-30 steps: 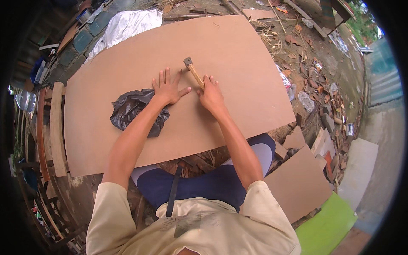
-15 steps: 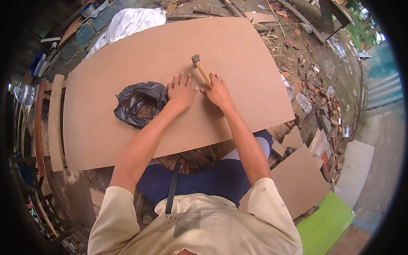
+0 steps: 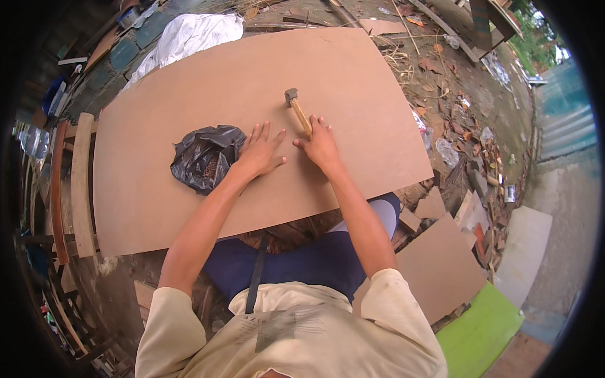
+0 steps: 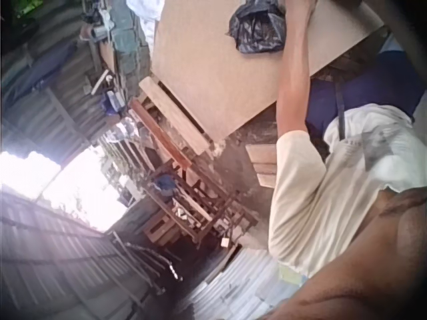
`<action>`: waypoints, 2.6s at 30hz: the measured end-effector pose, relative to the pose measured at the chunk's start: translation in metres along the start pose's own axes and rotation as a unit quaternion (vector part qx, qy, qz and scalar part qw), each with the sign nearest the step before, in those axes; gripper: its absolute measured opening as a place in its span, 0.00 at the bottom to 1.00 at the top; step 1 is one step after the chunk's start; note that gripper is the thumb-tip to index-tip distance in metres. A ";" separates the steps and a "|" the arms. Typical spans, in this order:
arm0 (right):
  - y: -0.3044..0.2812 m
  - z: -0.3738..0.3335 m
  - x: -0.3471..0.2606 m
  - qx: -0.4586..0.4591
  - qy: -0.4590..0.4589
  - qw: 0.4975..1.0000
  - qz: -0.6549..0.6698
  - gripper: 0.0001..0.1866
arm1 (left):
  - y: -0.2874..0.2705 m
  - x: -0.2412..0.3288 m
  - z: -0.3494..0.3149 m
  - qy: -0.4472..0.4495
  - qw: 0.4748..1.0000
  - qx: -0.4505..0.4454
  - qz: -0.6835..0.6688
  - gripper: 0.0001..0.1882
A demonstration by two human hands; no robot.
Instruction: The person hammers nails into a large board using a hammer, then uses a hand saw to cut the board. The person works while sitting on the ground in an outdoor area.
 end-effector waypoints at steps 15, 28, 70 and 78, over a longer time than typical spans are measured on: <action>0.001 0.002 0.000 0.002 -0.008 1.000 0.028 0.49 | 0.061 0.040 -0.050 0.000 0.987 0.155 -0.035 0.34; -0.003 -0.031 -0.007 -0.010 0.016 1.000 0.023 0.56 | 0.062 0.044 -0.085 0.027 0.980 0.195 -0.025 0.37; -0.033 0.090 0.026 0.033 0.014 0.998 -0.057 0.45 | -0.001 -0.017 0.086 -0.094 0.966 0.237 -0.031 0.39; -0.040 0.080 0.026 0.034 -0.023 0.997 -0.069 0.46 | -0.026 -0.003 0.113 -0.120 0.975 0.182 0.044 0.39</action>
Point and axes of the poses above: each hand's wrist, its own z-axis towards the middle knuckle, its own y-axis out of the palm, x = y × z, the point moved 5 cm from there along z, towards the middle knuckle, and after that the axes turned 4 degrees about -z, right-handed, at the moved point
